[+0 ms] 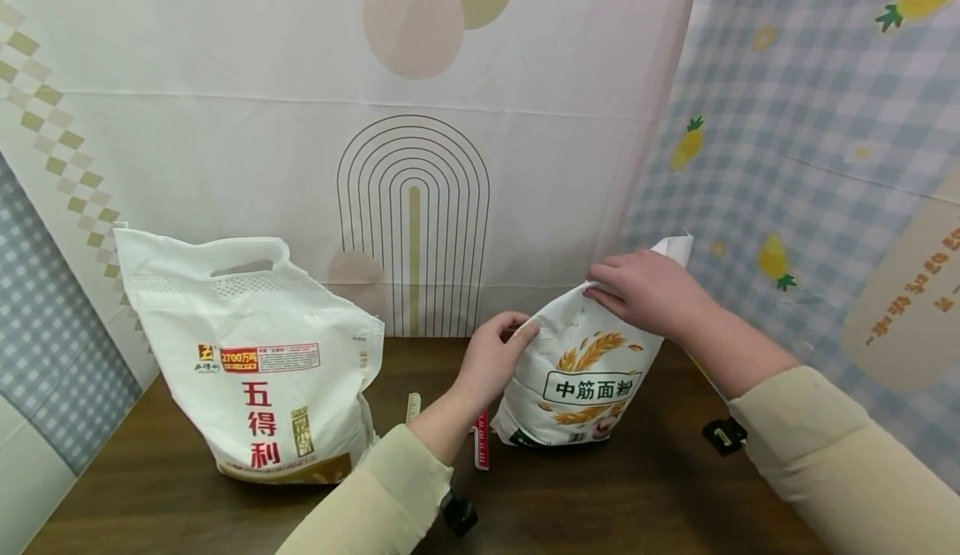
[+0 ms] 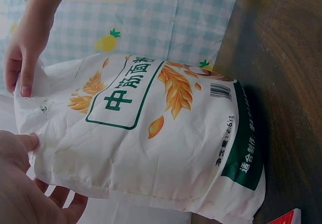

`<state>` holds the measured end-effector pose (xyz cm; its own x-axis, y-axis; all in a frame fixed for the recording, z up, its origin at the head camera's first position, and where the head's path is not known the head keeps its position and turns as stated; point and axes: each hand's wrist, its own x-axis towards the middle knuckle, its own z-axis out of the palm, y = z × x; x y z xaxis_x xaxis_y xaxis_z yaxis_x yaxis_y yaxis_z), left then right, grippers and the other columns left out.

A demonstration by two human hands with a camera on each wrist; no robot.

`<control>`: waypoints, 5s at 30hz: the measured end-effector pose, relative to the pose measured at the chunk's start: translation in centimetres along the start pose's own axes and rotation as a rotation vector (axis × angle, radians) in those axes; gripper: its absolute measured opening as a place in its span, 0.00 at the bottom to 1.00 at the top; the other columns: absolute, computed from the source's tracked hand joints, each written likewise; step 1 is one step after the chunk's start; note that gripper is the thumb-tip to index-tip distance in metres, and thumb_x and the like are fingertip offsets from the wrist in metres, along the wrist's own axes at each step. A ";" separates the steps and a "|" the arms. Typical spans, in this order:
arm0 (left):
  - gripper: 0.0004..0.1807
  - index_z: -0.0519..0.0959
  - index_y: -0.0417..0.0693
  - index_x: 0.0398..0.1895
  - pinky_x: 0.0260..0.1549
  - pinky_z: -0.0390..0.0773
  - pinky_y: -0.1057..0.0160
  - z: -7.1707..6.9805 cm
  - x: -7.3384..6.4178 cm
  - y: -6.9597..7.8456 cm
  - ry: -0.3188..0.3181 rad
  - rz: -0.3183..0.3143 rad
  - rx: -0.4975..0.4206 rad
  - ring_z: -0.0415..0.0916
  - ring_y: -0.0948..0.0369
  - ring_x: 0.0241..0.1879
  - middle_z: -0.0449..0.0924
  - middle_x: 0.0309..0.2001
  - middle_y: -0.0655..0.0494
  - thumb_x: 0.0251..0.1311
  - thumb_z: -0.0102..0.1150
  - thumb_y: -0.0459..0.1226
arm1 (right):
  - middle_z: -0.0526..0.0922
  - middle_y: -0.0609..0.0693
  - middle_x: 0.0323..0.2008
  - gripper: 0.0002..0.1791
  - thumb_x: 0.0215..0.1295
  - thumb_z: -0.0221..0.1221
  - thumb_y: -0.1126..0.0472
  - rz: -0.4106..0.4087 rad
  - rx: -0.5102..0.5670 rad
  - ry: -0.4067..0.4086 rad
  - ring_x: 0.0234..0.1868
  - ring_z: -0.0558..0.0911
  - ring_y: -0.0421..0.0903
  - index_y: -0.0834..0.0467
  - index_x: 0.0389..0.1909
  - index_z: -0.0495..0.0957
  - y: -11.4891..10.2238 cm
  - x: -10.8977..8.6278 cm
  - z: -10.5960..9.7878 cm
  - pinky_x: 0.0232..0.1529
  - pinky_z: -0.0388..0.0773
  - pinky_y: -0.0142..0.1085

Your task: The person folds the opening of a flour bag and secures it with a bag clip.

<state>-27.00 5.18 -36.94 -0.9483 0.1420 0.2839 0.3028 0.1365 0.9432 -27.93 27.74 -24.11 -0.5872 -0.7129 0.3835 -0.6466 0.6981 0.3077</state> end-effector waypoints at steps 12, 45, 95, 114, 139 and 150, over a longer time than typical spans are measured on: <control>0.12 0.83 0.52 0.44 0.37 0.78 0.60 0.0 -0.1 0.1 0.004 0.012 0.010 0.75 0.61 0.38 0.80 0.38 0.59 0.68 0.60 0.48 | 0.77 0.43 0.24 0.07 0.66 0.64 0.55 -0.013 -0.008 0.095 0.27 0.77 0.44 0.52 0.31 0.77 0.2 -0.4 0.9 0.33 0.72 0.45; 0.16 0.79 0.56 0.50 0.43 0.77 0.58 -3.3 -1.8 -2.0 -0.037 0.023 0.189 0.75 0.62 0.41 0.79 0.42 0.61 0.72 0.50 0.54 | 0.78 0.45 0.26 0.06 0.63 0.65 0.56 0.000 -0.005 0.137 0.28 0.79 0.48 0.53 0.34 0.79 -0.1 -0.6 1.2 0.33 0.74 0.48; 0.21 0.83 0.51 0.41 0.47 0.71 0.45 -4.3 -3.7 -8.9 -0.293 -0.135 1.064 0.76 0.47 0.45 0.80 0.41 0.52 0.51 0.71 0.54 | 0.77 0.44 0.25 0.05 0.65 0.64 0.56 0.017 0.023 0.127 0.24 0.77 0.46 0.53 0.33 0.79 0.1 -1.2 1.6 0.26 0.74 0.42; 0.20 0.79 0.47 0.50 0.55 0.66 0.42 -4.2 -2.8 -9.1 -0.278 -0.176 0.891 0.80 0.52 0.43 0.85 0.40 0.54 0.59 0.63 0.48 | 0.76 0.44 0.24 0.06 0.66 0.63 0.56 0.030 0.027 0.120 0.22 0.76 0.46 0.53 0.32 0.78 -0.1 -1.3 1.5 0.25 0.73 0.42; 0.23 0.61 0.53 0.08 0.20 0.63 0.62 -4.8 -2.3 -9.0 -0.268 -0.283 0.687 0.58 0.61 0.16 0.57 0.12 0.62 0.55 0.59 0.43 | 0.77 0.43 0.25 0.07 0.68 0.62 0.55 0.045 0.025 0.096 0.24 0.76 0.46 0.52 0.32 0.78 -0.1 -1.3 1.6 0.26 0.73 0.42; 0.13 0.80 0.50 0.38 0.48 0.72 0.43 -5.4 -1.9 -9.0 -0.187 -0.324 0.669 0.75 0.58 0.35 0.81 0.37 0.58 0.61 0.59 0.49 | 0.77 0.44 0.25 0.06 0.68 0.62 0.56 0.051 0.016 0.097 0.24 0.77 0.47 0.53 0.33 0.78 0.1 -1.3 1.6 0.26 0.73 0.43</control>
<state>-28.40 -1.61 -45.01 -0.9857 0.1487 -0.0789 0.0618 0.7558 0.6519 -28.02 28.59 -26.00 -0.5697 -0.6663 0.4811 -0.6256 0.7312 0.2720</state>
